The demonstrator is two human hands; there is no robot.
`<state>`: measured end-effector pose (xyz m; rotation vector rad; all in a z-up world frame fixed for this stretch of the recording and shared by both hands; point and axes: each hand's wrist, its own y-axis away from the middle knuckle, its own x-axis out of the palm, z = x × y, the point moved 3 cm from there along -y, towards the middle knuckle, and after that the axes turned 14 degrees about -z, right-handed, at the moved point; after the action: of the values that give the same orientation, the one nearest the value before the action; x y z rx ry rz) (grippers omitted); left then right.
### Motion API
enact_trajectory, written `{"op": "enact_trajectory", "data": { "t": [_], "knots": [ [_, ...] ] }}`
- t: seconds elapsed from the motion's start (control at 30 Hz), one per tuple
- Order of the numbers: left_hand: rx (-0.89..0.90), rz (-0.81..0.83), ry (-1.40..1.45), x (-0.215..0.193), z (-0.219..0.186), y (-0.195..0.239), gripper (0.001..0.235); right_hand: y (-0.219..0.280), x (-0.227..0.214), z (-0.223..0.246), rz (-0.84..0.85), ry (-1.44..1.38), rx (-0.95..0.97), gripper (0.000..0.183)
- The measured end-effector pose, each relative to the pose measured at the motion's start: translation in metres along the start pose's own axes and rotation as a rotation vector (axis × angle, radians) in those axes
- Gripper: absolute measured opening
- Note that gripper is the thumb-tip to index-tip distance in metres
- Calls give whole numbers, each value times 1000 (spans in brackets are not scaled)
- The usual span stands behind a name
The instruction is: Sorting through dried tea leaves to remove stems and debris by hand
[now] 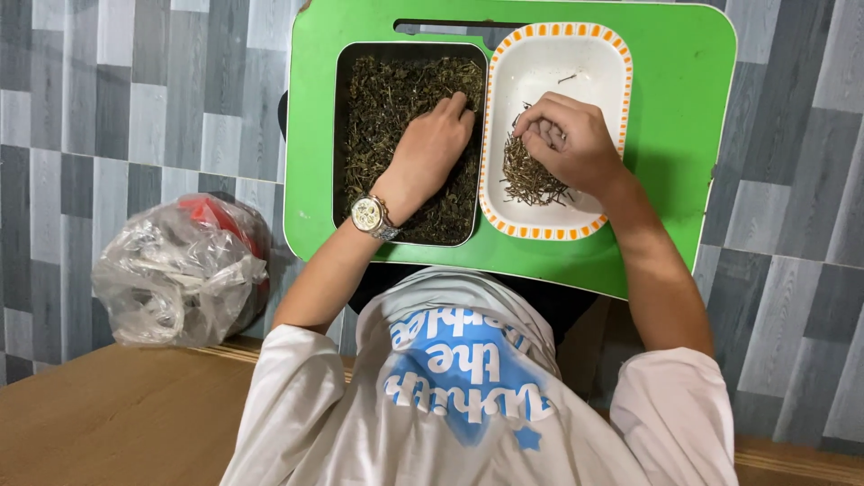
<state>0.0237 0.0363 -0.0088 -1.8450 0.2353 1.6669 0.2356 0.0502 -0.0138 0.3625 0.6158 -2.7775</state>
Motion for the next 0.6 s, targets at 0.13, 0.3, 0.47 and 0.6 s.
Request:
{"op": "enact_trajectory", "data": {
  "t": [0.13,0.3,0.47,0.6],
  "knots": [
    [-36,71,17,-5,2,1,17,1,1,-3,8,0,12,8],
    [-117,36,252,-31,3,5,14,0,0,2,10,16,12,7],
    [-215,-56,375,-44,2,14,3,-1,1,0,45,35,4,9],
    [-201,-124,433,-52,-10,10,5,-1,1,-1,59,35,-3,10]
  ]
}}
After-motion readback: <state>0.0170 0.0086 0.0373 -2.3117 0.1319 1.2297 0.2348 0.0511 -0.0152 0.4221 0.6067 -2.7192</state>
